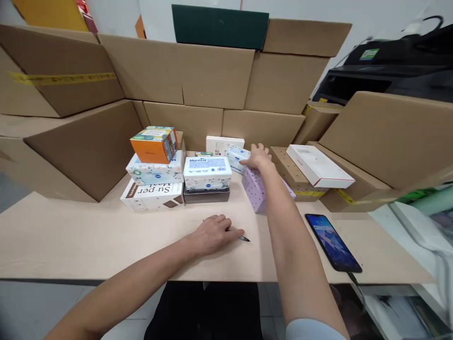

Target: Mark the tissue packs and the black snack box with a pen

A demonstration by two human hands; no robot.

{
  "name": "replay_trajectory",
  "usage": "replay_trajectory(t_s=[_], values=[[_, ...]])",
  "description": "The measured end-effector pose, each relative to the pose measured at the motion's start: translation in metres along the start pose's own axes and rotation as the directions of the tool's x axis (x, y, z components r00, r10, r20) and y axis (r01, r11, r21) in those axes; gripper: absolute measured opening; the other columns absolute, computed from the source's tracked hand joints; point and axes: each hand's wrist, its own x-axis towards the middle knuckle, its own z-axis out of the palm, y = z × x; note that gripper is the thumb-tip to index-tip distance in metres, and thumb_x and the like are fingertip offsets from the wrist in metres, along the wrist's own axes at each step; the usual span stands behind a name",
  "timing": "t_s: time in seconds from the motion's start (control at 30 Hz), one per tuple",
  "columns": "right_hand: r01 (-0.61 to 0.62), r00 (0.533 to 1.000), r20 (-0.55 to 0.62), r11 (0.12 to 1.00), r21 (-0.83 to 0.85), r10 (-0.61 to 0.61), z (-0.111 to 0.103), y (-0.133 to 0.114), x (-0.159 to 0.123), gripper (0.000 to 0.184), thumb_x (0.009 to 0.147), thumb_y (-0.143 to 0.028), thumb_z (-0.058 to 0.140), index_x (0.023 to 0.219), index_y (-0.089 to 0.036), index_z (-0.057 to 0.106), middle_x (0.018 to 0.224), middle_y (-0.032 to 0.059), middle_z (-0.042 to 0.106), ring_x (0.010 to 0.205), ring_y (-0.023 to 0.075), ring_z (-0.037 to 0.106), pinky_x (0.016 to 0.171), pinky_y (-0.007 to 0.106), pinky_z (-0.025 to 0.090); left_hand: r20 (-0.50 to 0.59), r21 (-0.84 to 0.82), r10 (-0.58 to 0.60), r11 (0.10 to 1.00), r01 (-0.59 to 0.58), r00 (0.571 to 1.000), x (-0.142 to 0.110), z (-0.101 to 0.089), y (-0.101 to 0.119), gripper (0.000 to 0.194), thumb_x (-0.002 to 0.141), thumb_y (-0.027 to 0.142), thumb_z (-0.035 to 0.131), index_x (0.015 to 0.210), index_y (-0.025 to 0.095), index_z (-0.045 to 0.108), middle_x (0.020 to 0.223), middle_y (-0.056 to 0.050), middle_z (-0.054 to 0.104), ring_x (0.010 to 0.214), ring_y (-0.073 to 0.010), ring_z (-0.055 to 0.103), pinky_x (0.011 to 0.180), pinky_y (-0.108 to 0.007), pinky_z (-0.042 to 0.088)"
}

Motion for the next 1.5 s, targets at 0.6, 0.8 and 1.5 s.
replay_trajectory(t_s=[0.6, 0.8, 1.5], values=[[0.302, 0.759, -0.628, 0.948, 0.103, -0.173, -0.033, 0.018, -0.167, 0.074, 0.085, -0.042, 0.062, 0.147, -0.019, 0.029, 0.142, 0.0186, 0.041, 0.136, 0.0368, 0.037, 0.112, 0.054, 0.035, 0.148, -0.102, -0.254, 0.957, 0.270, 0.956, -0.017, -0.034, -0.028, 0.020, 0.100, 0.023, 0.048, 0.105, 0.021, 0.068, 0.076, -0.006, 0.069, 0.066, -0.0184, 0.066, 0.061, -0.026, 0.045], [0.362, 0.849, -0.441, 0.928, 0.085, -0.291, 0.036, 0.047, -0.266, 0.073, 0.085, -0.048, 0.064, 0.148, -0.032, 0.033, 0.132, 0.0161, 0.047, 0.135, 0.0431, 0.039, 0.116, 0.065, 0.029, 0.104, -0.105, -0.593, 0.792, 0.601, 0.799, -0.055, -0.061, -0.031, 0.032, 0.102, 0.031, 0.040, 0.117, 0.019, 0.066, 0.093, -0.013, 0.075, 0.082, -0.0299, 0.072, 0.066, -0.034, 0.049], [0.253, 0.950, -0.192, 0.244, 0.936, -0.248, 0.068, -0.027, -0.358, 0.026, 0.091, -0.031, 0.069, 0.116, -0.025, 0.067, 0.088, 0.0007, 0.067, 0.066, 0.0109, 0.058, 0.059, 0.024, 0.050, -0.087, -0.991, -0.689, 0.135, 0.009, 0.719, -0.061, -0.082, 0.091, 0.026, 0.104, 0.039, 0.047, 0.116, 0.022, 0.062, 0.105, -0.006, 0.071, 0.096, -0.0168, 0.067, 0.088, -0.030, 0.051]])
